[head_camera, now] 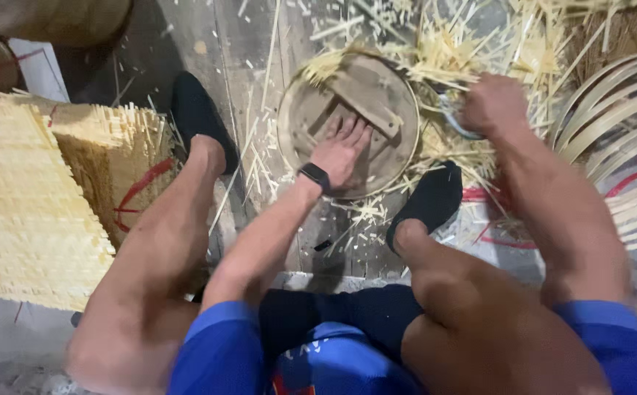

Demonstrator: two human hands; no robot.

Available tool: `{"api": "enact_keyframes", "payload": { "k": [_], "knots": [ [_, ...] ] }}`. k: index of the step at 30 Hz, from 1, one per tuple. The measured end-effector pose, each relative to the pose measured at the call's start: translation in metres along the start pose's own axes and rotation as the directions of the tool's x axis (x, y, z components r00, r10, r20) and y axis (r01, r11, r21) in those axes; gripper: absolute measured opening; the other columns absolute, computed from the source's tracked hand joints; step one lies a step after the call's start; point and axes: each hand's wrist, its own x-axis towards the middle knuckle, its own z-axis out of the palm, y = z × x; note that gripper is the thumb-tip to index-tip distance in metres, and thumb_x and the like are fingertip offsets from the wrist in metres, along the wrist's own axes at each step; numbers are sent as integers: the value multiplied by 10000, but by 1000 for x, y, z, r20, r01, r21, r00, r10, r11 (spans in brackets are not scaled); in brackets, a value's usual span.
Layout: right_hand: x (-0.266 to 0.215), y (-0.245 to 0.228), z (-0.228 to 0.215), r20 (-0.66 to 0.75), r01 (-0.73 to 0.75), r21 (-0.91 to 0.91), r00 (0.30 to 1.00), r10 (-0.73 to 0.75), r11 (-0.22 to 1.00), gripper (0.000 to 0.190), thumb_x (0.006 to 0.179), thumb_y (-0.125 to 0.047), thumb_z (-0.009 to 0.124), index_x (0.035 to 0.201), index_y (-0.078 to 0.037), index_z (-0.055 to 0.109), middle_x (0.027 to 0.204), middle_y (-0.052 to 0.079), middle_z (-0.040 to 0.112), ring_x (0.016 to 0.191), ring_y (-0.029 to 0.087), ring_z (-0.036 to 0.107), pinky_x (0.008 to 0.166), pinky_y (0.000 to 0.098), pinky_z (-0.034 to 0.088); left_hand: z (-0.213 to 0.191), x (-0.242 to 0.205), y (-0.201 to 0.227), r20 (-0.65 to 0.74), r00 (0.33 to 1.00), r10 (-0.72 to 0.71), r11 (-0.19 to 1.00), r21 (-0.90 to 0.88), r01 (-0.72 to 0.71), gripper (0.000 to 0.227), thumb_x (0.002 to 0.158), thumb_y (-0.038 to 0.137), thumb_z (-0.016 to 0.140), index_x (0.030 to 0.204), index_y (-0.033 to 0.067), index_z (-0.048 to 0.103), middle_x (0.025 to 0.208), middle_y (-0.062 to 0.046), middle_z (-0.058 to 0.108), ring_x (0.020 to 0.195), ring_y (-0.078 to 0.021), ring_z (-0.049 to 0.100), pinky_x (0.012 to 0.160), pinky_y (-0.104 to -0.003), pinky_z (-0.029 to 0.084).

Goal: The person sits on the floor and repeatedly places a woven bamboo mat onto a circular wooden mold. They use a pair of shears to trim the excess bamboo strips around the edge of the mold, then remove the finished mat and stack it with others.

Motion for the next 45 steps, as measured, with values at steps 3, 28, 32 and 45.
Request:
{"api": "enact_keyframes", "payload": {
  "k": [3, 28, 32, 45],
  "knots": [
    [-14, 7, -5, 13, -73, 56, 997, 72, 996, 419, 1027, -458, 665, 1090, -44, 689, 906, 148, 670, 714, 234, 655, 625, 368, 547, -7, -9, -9, 51, 993, 102, 992, 74, -106, 1066, 695, 468, 801, 1539, 3, 345, 1595, -233, 372, 1489, -381, 323, 1254, -544, 141],
    [16, -28, -36, 110, -109, 172, 990, 91, 979, 375, 1023, -421, 616, 1010, -54, 694, 898, 179, 684, 838, 301, 670, 766, 447, 558, -4, 29, 49, -373, 800, -470, 853, -426, 302, 1318, 638, 421, 880, 1602, 20, 75, 1678, -272, 30, 1569, -457, -11, 1256, -603, 117],
    [-15, -11, -41, 401, -272, 150, 895, 193, 951, 730, 909, -741, 610, 927, -24, 743, 798, 97, 571, 717, 229, 527, 709, 439, 539, -1, 11, 37, -355, 900, -253, 929, -348, 124, 1274, 656, 319, 871, 1634, 67, 95, 1716, -199, 70, 1596, -421, 21, 1304, -569, 138],
    [-13, 1, 4, 3, -58, 118, 998, 58, 991, 561, 975, -582, 655, 770, -64, 726, 694, 107, 555, 552, 205, 529, 532, 409, 520, -6, -3, 10, -178, 984, 18, 983, -178, -50, 1227, 605, 241, 803, 1635, 87, 154, 1722, -158, 100, 1599, -335, 41, 1321, -503, 96]
  ]
}}
